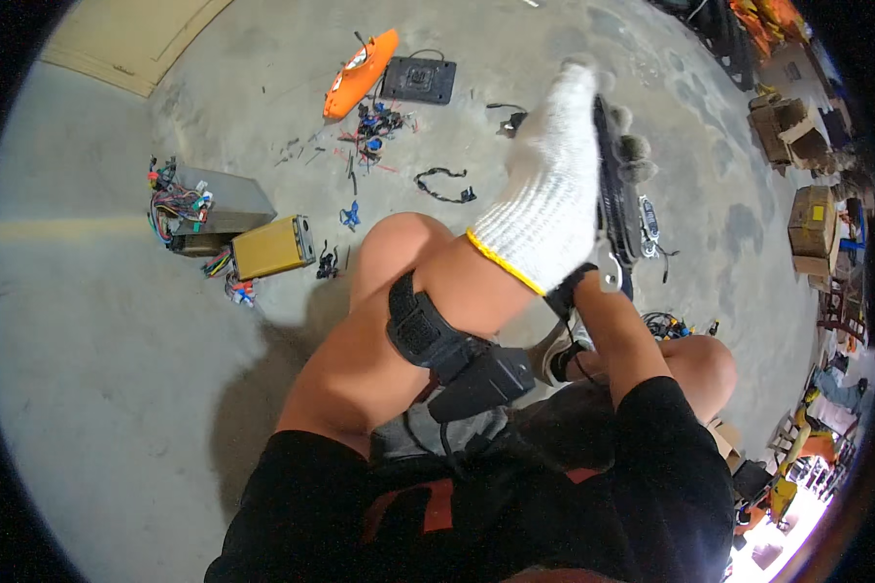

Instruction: Disassembling an electronic component using a screwdriver.

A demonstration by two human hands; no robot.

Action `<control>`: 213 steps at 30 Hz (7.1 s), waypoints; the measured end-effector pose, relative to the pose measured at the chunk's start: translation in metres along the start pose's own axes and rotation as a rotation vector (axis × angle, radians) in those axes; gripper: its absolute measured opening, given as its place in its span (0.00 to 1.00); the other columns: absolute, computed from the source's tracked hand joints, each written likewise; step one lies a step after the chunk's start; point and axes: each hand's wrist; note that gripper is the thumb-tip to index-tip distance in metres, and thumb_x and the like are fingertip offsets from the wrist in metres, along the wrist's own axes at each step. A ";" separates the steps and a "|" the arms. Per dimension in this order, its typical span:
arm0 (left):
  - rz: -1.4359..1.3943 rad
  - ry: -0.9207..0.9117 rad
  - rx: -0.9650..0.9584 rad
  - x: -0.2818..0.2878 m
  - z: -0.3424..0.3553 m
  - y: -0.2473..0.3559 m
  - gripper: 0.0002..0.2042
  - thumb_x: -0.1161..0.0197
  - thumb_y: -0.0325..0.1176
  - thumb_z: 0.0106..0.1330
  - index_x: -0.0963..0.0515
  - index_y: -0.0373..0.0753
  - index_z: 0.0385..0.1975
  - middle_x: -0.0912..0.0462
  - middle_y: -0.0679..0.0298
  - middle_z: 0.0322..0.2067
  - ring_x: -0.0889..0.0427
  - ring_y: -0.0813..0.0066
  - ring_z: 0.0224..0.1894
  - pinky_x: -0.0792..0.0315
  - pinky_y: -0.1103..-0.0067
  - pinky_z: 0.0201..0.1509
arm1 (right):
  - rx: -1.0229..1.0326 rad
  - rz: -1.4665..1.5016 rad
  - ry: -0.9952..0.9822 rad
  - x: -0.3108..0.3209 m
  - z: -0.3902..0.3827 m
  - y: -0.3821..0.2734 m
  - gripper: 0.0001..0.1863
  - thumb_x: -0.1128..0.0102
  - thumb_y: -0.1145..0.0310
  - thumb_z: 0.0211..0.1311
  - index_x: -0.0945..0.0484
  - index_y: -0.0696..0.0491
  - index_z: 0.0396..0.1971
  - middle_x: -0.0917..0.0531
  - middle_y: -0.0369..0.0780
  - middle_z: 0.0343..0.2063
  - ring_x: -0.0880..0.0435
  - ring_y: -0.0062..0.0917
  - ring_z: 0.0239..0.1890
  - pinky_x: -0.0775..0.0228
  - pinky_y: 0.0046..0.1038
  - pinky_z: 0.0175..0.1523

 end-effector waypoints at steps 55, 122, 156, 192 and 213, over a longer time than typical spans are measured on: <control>0.263 0.006 -0.075 -0.009 0.014 -0.051 0.11 0.46 0.42 0.69 0.24 0.43 0.29 0.20 0.63 0.24 0.21 0.67 0.24 0.21 0.69 0.31 | 0.655 0.369 0.295 0.325 -0.207 -0.222 0.10 0.34 0.65 0.61 0.16 0.56 0.38 0.22 0.42 0.30 0.21 0.30 0.28 0.27 0.29 0.34; 0.274 -0.036 -0.121 -0.006 0.012 -0.048 0.10 0.46 0.39 0.70 0.24 0.41 0.33 0.21 0.62 0.27 0.19 0.66 0.28 0.18 0.67 0.35 | 0.444 1.073 0.653 0.377 -0.205 -0.197 0.32 0.47 0.72 0.70 0.52 0.51 0.68 0.30 0.53 0.56 0.19 0.48 0.52 0.20 0.44 0.55; 0.458 0.039 -0.120 0.005 0.013 -0.042 0.08 0.40 0.39 0.65 0.24 0.42 0.34 0.21 0.62 0.25 0.20 0.68 0.25 0.20 0.71 0.31 | 0.378 1.068 0.475 0.390 -0.204 -0.178 0.22 0.44 0.57 0.70 0.28 0.59 0.52 0.19 0.47 0.47 0.16 0.30 0.49 0.24 0.27 0.51; 0.478 0.065 -0.185 0.006 0.006 -0.039 0.10 0.39 0.41 0.66 0.24 0.41 0.35 0.21 0.63 0.28 0.19 0.68 0.27 0.20 0.72 0.32 | -0.002 0.687 0.318 0.398 -0.205 -0.156 0.21 0.49 0.52 0.72 0.22 0.58 0.42 0.18 0.39 0.27 0.18 0.22 0.26 0.25 0.25 0.30; 0.457 0.096 -0.189 0.002 -0.002 -0.035 0.10 0.38 0.41 0.65 0.24 0.41 0.33 0.22 0.64 0.26 0.20 0.70 0.28 0.20 0.73 0.32 | 0.556 0.996 0.300 0.393 -0.213 -0.170 0.29 0.42 0.61 0.66 0.36 0.61 0.62 0.33 0.52 0.63 0.28 0.47 0.62 0.33 0.44 0.64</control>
Point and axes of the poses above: each hand's wrist, its own z-axis towards the middle knuckle, its own x-axis out of the back of the hand, y = z × x
